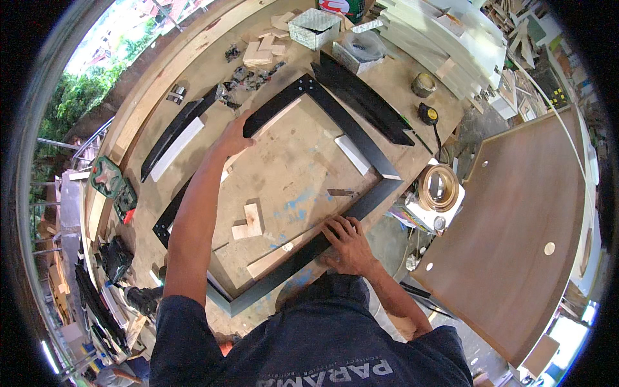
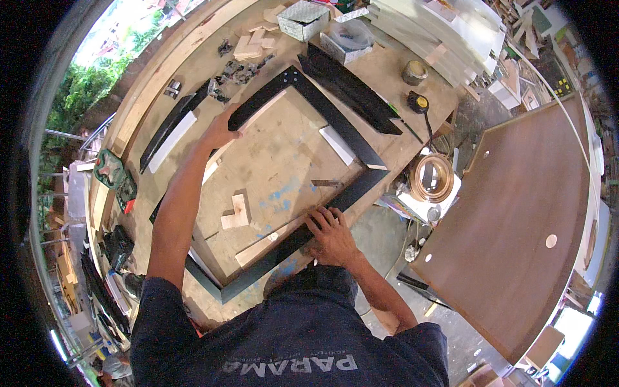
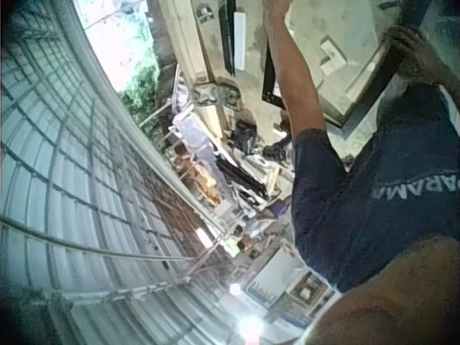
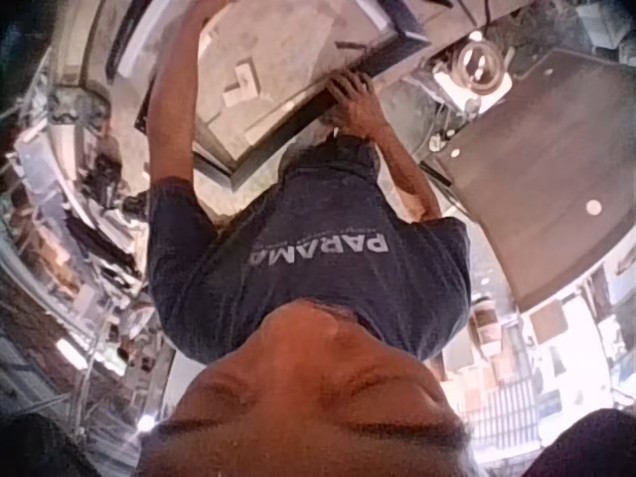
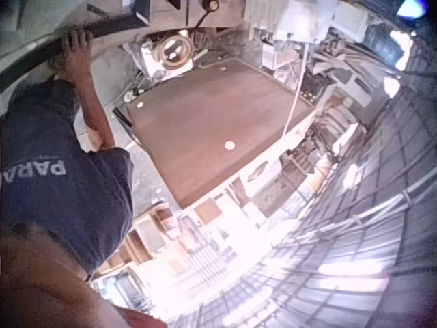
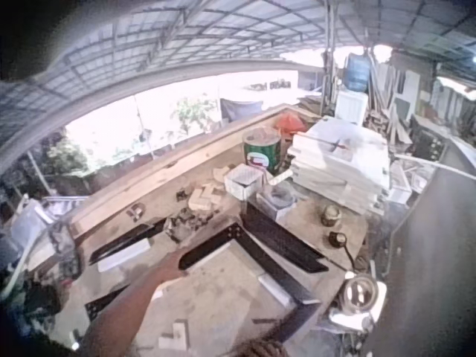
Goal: The person positions black frame components on a workbench, aligns them with wooden blocks, and drills a hole into one of the pieces using a power drill.
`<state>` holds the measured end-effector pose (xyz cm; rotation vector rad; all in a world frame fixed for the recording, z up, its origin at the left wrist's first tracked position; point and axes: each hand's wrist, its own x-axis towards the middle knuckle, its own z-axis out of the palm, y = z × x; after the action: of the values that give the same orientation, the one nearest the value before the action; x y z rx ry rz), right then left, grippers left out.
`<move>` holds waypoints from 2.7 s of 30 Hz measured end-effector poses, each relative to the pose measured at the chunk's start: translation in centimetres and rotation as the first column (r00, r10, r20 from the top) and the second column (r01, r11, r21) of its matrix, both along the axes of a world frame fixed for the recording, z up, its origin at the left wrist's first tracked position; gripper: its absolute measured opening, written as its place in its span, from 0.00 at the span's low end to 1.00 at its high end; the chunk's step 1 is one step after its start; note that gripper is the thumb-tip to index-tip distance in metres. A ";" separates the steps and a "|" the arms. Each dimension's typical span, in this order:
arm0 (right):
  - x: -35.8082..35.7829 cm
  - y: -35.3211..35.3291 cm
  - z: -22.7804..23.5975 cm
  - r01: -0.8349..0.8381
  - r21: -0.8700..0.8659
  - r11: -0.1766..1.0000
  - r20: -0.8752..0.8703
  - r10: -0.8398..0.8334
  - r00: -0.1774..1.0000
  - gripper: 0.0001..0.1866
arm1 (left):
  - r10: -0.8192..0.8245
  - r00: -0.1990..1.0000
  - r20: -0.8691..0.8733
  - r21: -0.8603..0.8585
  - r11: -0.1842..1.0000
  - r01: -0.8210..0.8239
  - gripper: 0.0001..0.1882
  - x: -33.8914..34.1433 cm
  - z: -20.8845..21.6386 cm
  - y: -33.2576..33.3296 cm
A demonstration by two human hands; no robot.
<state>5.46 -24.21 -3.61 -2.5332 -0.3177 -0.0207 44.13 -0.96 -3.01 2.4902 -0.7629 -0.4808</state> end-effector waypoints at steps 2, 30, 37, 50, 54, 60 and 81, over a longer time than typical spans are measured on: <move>-0.5 0.1 -0.2 -0.041 -0.006 0.999 -0.058 0.040 0.998 0.41 | 0.013 1.000 -0.029 0.027 1.000 -0.013 0.49 -0.1 -0.9 0.4; 4.2 4.3 -1.3 -0.513 -0.082 0.854 -0.090 0.506 0.858 0.43 | -0.164 0.968 0.188 0.401 0.913 0.077 0.50 -0.5 -1.3 0.1; 3.8 5.7 -2.5 -0.467 -0.103 0.878 -0.093 0.459 0.883 0.47 | -0.048 0.967 0.249 0.219 0.976 -0.008 0.50 -0.6 -2.5 1.8; 1.9 5.3 -2.8 -0.432 -0.091 0.897 -0.031 0.431 0.902 0.34 | -0.033 0.990 0.141 0.207 0.978 0.003 0.49 -3.6 -1.0 1.6; 1.4 5.5 -2.8 -0.413 -0.039 0.910 -0.038 0.412 0.911 0.31 | -0.034 0.993 0.113 0.147 0.989 0.018 0.48 -2.7 -2.2 3.3; 2.0 4.4 -3.3 -0.329 -0.078 0.941 -0.010 0.330 0.944 0.28 | -0.077 0.985 0.154 0.124 0.991 0.058 0.48 -2.4 -1.3 0.2; 2.8 2.1 -1.9 -0.278 -0.006 0.960 -0.040 0.278 0.960 0.25 | 0.056 0.994 0.091 0.013 0.998 -0.058 0.36 -3.8 -1.0 6.5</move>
<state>8.23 -22.13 -5.54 -2.4744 -0.6571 0.1397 40.33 5.55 -4.00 2.5557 -0.7227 -0.3565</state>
